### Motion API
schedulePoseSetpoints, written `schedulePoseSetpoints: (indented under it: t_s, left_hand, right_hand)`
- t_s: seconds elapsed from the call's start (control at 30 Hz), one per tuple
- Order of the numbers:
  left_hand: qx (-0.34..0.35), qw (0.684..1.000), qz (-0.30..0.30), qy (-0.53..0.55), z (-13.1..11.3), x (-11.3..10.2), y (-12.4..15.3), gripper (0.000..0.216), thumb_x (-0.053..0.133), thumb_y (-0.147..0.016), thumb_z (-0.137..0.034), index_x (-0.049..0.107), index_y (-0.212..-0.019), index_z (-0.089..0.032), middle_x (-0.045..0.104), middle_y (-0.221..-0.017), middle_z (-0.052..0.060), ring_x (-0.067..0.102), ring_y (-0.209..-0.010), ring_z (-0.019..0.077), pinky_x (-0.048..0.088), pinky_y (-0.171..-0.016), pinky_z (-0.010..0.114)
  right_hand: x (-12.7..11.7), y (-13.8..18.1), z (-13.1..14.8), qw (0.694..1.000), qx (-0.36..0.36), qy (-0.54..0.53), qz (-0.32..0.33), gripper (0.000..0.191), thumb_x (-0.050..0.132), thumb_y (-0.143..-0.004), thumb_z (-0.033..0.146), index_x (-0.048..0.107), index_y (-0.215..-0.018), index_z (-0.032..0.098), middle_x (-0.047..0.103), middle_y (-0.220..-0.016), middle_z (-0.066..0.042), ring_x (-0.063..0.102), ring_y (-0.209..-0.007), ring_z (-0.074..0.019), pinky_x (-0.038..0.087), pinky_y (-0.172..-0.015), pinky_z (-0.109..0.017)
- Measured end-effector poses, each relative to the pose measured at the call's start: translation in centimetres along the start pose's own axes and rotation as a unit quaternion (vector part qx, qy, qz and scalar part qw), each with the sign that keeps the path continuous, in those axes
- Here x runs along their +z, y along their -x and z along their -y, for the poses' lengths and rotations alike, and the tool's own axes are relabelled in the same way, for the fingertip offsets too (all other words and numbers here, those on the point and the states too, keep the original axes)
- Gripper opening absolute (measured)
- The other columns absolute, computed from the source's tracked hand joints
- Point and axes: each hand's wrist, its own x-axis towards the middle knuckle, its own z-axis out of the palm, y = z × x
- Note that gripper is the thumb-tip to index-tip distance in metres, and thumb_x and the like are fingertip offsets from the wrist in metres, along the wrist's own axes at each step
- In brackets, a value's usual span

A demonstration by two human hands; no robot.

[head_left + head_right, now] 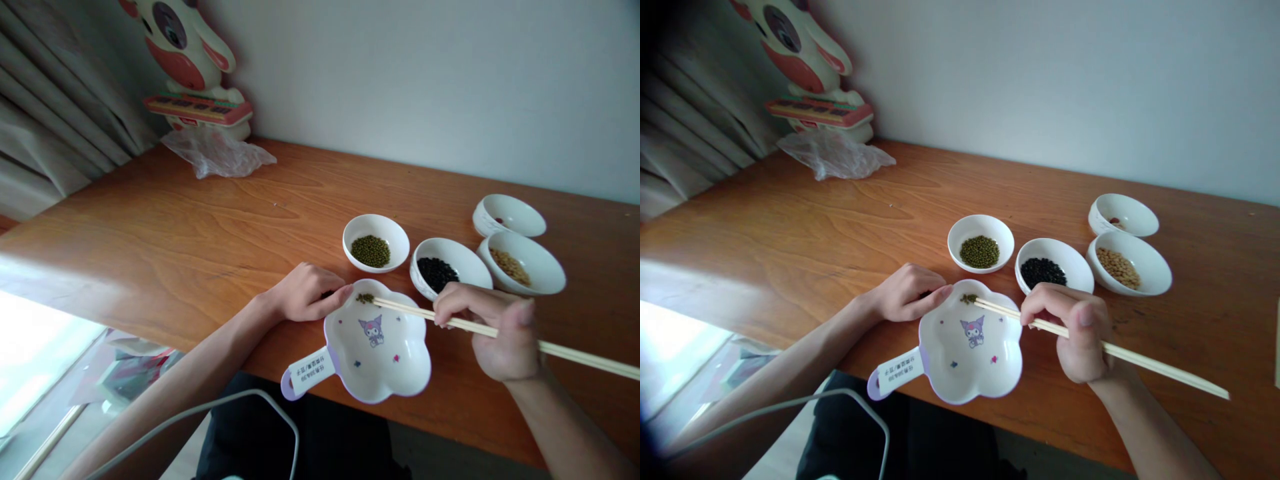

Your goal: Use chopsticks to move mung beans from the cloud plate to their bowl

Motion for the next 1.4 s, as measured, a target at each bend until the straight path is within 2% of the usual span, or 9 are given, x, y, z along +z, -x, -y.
schedulePoseSetpoints:
  t_s: [0.1, 0.33, 0.6, 0.77, 0.97, 1.1, 1.2, 1.3, 1.4]
  left_hand:
    - [-0.001, 1.0, 0.0, -0.004, 0.0, 0.0, 0.0, 0.043, 0.04, -0.112, -0.034, 0.048, -0.073, -0.019, 0.057, -0.07, 0.0, 0.054, -0.063, 0.0127, 0.039, -0.063, 0.028]
    - [-0.003, 1.0, -0.002, -0.013, -0.1, 0.0, 0.0, 0.044, 0.04, -0.112, -0.034, 0.049, -0.072, -0.019, 0.058, -0.069, 0.001, 0.054, -0.063, 0.0127, 0.04, -0.063, 0.028]
    - [-0.006, 1.0, -0.002, -0.011, -0.1, -0.1, 0.0, 0.044, 0.04, -0.112, -0.035, 0.049, -0.072, -0.02, 0.058, -0.069, 0.0, 0.054, -0.063, 0.0124, 0.041, -0.063, 0.028]
    - [-0.003, 1.0, -0.004, -0.01, -0.1, 0.0, 0.0, 0.044, 0.039, -0.112, -0.035, 0.049, -0.072, -0.019, 0.058, -0.069, 0.001, 0.054, -0.063, 0.0128, 0.041, -0.063, 0.028]
    - [0.005, 1.0, -0.008, -0.003, -0.1, 0.1, 0.0, 0.045, 0.038, -0.113, -0.035, 0.051, -0.072, -0.019, 0.059, -0.07, 0.002, 0.055, -0.063, 0.0128, 0.041, -0.063, 0.028]
    - [0.006, 1.0, -0.013, -0.004, -0.1, 0.0, 0.0, 0.046, 0.039, -0.113, -0.036, 0.05, -0.071, -0.019, 0.059, -0.069, 0.001, 0.052, -0.061, 0.0123, 0.039, -0.062, 0.028]
    - [0.006, 1.0, -0.015, -0.008, -0.2, 0.0, 0.0, 0.047, 0.038, -0.113, -0.036, 0.051, -0.071, -0.019, 0.059, -0.069, 0.001, 0.052, -0.061, 0.0123, 0.039, -0.062, 0.028]
    - [0.006, 1.0, -0.013, -0.011, -0.2, -0.1, 0.0, 0.047, 0.038, -0.113, -0.037, 0.051, -0.072, -0.019, 0.06, -0.07, 0.001, 0.053, -0.062, 0.0124, 0.039, -0.062, 0.027]
    - [0.002, 1.0, -0.011, -0.016, -0.2, -0.1, 0.0, 0.047, 0.038, -0.113, -0.037, 0.052, -0.072, -0.019, 0.061, -0.07, 0.001, 0.055, -0.063, 0.0125, 0.039, -0.062, 0.027]
  right_hand:
    - [-0.4, -0.2, 0.5, 1.0, 0.007, 0.002, 0.0, 0.08, 0.02, -0.103, 0.079, 0.074, -0.078, 0.025, 0.066, -0.071, -0.004, 0.059, -0.066, -0.022, 0.041, -0.065, -0.037]
    - [-1.0, 0.1, -0.4, 0.994, 0.032, 0.064, 0.085, 0.078, 0.017, -0.103, 0.078, 0.071, -0.085, 0.024, 0.067, -0.079, -0.006, 0.059, -0.07, -0.024, 0.041, -0.069, -0.039]
    - [-0.9, 0.1, -1.0, 0.994, 0.026, 0.063, 0.081, 0.073, 0.018, -0.109, 0.067, 0.073, -0.087, 0.024, 0.069, -0.08, -0.006, 0.062, -0.072, -0.0238, 0.043, -0.072, -0.039]
    - [-0.6, 0.0, -0.3, 0.999, 0.008, 0.022, 0.037, 0.079, 0.019, -0.107, 0.073, 0.075, -0.081, 0.024, 0.069, -0.074, -0.005, 0.061, -0.068, -0.0222, 0.043, -0.066, -0.037]
    - [-0.4, -2.3, 2.0, 0.992, -0.04, -0.039, -0.114, 0.082, 0.024, -0.104, 0.077, 0.079, -0.071, 0.026, 0.067, -0.064, -0.007, 0.06, -0.065, -0.0243, 0.045, -0.06, -0.038]
    - [-0.7, -3.6, 2.7, 0.983, -0.005, -0.024, -0.182, 0.075, 0.031, -0.102, 0.077, 0.078, -0.075, 0.025, 0.067, -0.065, -0.006, 0.056, -0.062, -0.0225, 0.039, -0.054, -0.035]
    - [-0.6, -2.0, 2.9, 0.984, 0.018, 0.007, -0.177, 0.074, 0.033, -0.102, 0.078, 0.078, -0.077, 0.025, 0.068, -0.069, -0.006, 0.056, -0.062, -0.021, 0.039, -0.053, -0.034]
    - [0.3, 1.4, 2.6, 0.987, 0.035, 0.024, -0.153, 0.077, 0.03, -0.102, 0.078, 0.079, -0.077, 0.023, 0.07, -0.074, -0.008, 0.059, -0.064, -0.0215, 0.043, -0.053, -0.033]
    - [2.3, 4.5, 1.9, 0.979, 0.076, 0.029, -0.188, 0.08, 0.024, -0.104, 0.075, 0.077, -0.076, 0.022, 0.067, -0.07, -0.007, 0.057, -0.059, -0.0204, 0.041, -0.048, -0.032]
